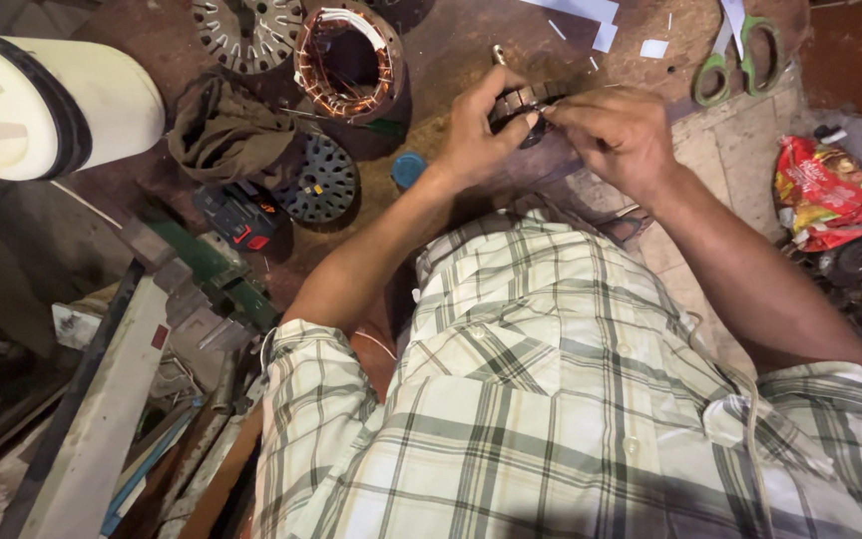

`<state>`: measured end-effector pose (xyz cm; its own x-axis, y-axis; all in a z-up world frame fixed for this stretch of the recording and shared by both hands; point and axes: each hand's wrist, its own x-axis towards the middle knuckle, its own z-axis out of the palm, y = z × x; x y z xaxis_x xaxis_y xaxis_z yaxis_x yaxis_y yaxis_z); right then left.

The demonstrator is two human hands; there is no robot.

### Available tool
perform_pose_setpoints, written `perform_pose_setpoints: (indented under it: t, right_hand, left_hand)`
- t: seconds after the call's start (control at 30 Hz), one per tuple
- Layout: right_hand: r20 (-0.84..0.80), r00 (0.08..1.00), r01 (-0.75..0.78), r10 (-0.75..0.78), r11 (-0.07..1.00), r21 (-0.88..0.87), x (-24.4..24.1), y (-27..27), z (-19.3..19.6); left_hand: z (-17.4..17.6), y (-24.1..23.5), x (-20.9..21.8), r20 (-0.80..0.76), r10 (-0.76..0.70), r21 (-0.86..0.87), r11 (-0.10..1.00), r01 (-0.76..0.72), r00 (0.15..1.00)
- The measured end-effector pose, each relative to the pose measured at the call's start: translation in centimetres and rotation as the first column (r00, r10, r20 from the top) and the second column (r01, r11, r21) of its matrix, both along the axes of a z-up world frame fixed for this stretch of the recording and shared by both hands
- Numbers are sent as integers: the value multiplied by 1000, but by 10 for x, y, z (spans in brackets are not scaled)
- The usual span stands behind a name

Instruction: The person cuts a white strip with scissors and then inserts small white pieces into the slots of a copper-wound rotor. The person handles the rotor and strip repeatedly while working at a cluttered bench.

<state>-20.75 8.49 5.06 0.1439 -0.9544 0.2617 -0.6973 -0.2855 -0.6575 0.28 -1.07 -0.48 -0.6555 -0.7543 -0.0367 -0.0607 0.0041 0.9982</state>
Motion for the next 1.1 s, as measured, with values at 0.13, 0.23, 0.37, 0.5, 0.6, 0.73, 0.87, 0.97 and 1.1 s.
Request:
perform_pose_setpoints:
  t: [0.13, 0.23, 0.37, 0.5, 0.6, 0.73, 0.87, 0.97, 1.1]
  right_hand:
    - [-83, 993, -83, 82, 996, -11, -7, -6, 4]
    - [-103, 987, -120, 121, 993, 20, -13, -8, 6]
    - [-60, 991, -117, 121, 992, 56, -14, -12, 9]
    - [-157, 980, -116, 121, 992, 39, -7, -13, 14]
    - [-169, 984, -47, 63, 994, 95, 0, -10, 18]
    - [17, 994, 100, -109, 953, 286, 4, -13, 15]
    - [18, 982, 177, -187, 953, 247, 11, -8, 8]
    - [15, 930, 363, -368, 922, 137, 16, 4, 3]
    - [247, 926, 195, -286, 921, 336, 18, 29, -5]
  left_hand:
    - [0, 1, -3, 12, 24, -36, 999, -24, 1000]
    - [1, 1, -2, 22, 14, 2, 1000, -14, 1000]
    - [2, 0, -1, 9, 16, -55, 998, -16, 1000]
    - [2, 0, 0, 47, 0, -44, 999, 2, 999]
    - [1, 0, -1, 70, -16, -67, 998, 21, 997]
    - [-2, -1, 0, 47, -36, -74, 997, 40, 998]
    - [-4, -2, 2, 4, -78, 24, 997, 78, 997]
    - [1, 0, 6, 74, -65, 81, 995, 59, 995]
    - [9, 13, 29, 70, -162, -427, 887, 176, 984]
